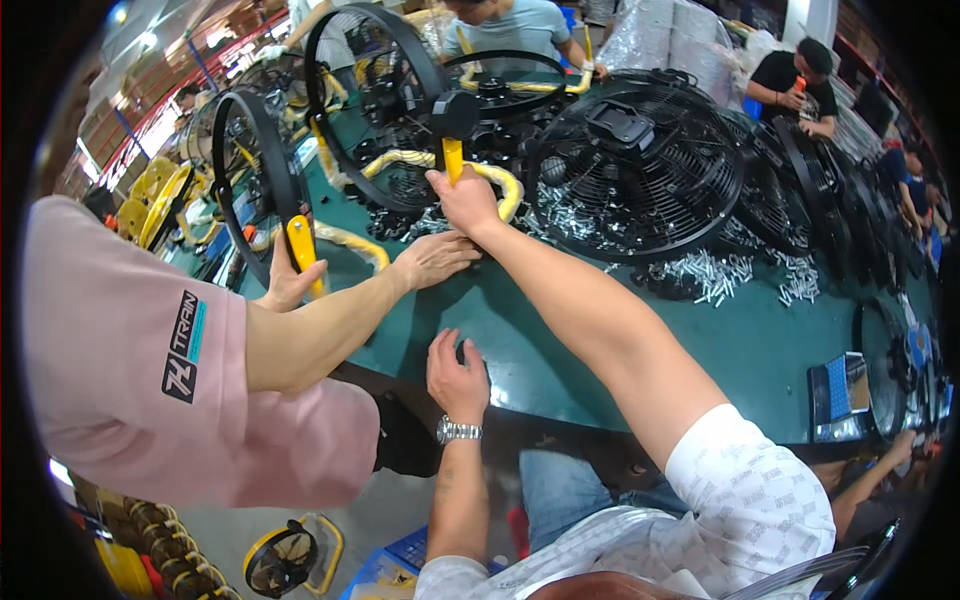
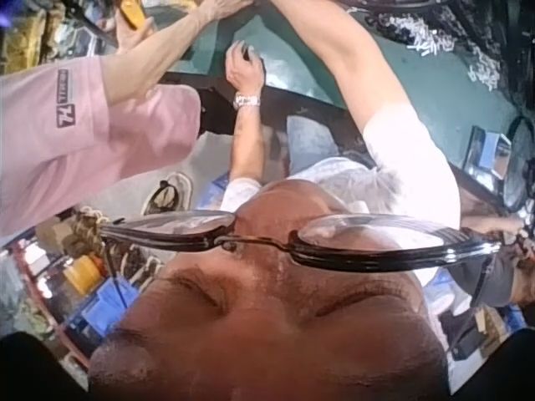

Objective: Assembling fan components and attaching yellow stands/frames to fan grilles.

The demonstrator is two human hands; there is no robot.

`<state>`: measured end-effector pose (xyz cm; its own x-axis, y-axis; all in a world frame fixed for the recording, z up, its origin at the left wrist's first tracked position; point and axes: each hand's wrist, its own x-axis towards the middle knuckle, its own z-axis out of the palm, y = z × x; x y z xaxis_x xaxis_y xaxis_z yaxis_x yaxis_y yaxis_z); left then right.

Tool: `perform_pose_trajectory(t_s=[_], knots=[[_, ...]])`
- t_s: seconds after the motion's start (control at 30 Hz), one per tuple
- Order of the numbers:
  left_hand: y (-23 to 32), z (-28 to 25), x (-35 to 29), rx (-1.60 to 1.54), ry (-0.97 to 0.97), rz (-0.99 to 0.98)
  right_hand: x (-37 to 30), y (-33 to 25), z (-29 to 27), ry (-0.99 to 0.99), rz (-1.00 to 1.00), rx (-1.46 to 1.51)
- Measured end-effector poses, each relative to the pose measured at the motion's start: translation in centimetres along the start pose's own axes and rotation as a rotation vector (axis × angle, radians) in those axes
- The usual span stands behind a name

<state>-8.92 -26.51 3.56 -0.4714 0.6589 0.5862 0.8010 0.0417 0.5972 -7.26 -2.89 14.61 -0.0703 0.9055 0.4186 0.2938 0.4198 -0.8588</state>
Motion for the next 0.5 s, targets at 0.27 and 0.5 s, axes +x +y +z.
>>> perform_pose_trajectory(t_s=[0.27,0.5], knots=[[-0.4,0.7,-0.1,-0.012,-0.025,-0.022,0.4,0.3,-0.9,-0.15,0.194,-0.19],[-0.4,0.6,-0.5,-0.06,-0.059,-0.052,-8.0,0.2,-9.0,-0.239,-0.133,-0.224]])
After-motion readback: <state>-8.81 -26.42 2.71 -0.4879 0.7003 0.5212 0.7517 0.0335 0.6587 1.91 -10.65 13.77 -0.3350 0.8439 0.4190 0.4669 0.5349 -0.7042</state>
